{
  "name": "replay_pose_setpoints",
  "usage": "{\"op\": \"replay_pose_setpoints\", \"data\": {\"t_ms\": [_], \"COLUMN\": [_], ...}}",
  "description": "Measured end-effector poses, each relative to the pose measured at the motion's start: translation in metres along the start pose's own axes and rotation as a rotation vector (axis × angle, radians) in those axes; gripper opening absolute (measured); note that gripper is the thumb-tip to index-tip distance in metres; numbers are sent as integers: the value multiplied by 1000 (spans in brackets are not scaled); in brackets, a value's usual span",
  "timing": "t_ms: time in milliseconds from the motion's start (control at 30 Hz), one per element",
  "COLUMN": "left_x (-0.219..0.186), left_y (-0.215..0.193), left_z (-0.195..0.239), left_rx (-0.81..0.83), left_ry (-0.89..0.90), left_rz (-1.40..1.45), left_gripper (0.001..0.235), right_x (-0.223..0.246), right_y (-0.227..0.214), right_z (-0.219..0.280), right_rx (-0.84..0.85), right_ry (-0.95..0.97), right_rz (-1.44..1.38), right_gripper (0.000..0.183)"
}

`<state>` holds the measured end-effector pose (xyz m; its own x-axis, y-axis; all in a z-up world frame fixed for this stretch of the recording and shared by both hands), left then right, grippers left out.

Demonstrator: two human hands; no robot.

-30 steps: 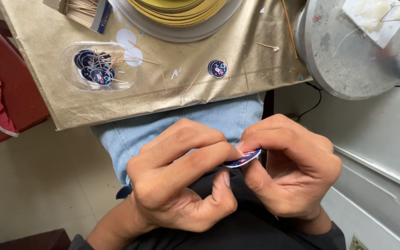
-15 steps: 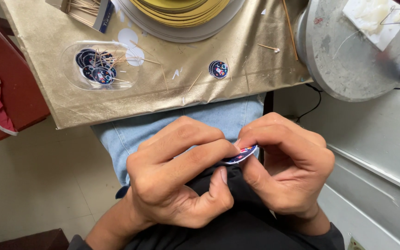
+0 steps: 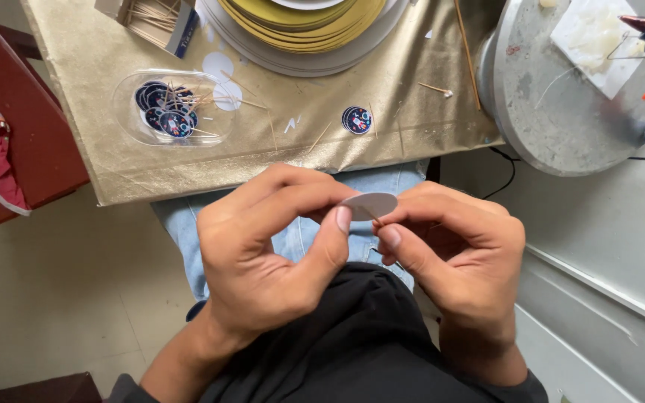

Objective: Assembling decorative cake toppers by gluing toothpicks to paper circles and stickers.

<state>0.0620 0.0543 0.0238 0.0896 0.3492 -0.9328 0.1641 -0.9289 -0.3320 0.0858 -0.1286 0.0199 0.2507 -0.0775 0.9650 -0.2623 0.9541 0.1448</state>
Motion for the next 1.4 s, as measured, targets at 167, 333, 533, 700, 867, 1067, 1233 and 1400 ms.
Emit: {"op": "replay_pose_setpoints", "data": {"t_ms": [167,333,533,700,867,1067,1233,1400], "left_x": [2,3,0,1,1,0,2,5], "left_y": [-1,4,5,7,6,5,8,11], "left_z": [1,0,0,2,3,4,4,5], "left_rx": [3,49,54,30,48,71,79,55], "left_ry": [-9,-38,-12,-13,-17,-2,-15,-4], "left_rz": [15,91,28,5,8,39,24,-32], "left_gripper": [6,16,17,14,15,20,20,17], "right_x": [-10,-7,1,4,3,1,-5,-4], "right_y": [-7,-5,-1,1,0,0,-3,-1], "right_z": [4,5,5,4,3,4,4,5], "right_rx": [-44,-23,-7,-14,-11,-12,-16,2], "right_ry": [53,35,-44,-51,-44,-42,0,-22], "right_rz": [-50,-33,92,180,158,101,10,76], "right_gripper": [7,7,7,7,7,7,7,7]}}
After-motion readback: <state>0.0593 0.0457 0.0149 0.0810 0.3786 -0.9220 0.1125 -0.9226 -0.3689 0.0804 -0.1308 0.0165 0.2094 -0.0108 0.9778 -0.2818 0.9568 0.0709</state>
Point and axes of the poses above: each hand's wrist, its own z-axis away from the middle knuckle, its own y-axis out of the palm, x = y × z, the point moved 7 cm from there along -z, towards the middle knuckle, and after that the axes turned 13 degrees about -z, right-handed, at the moved point
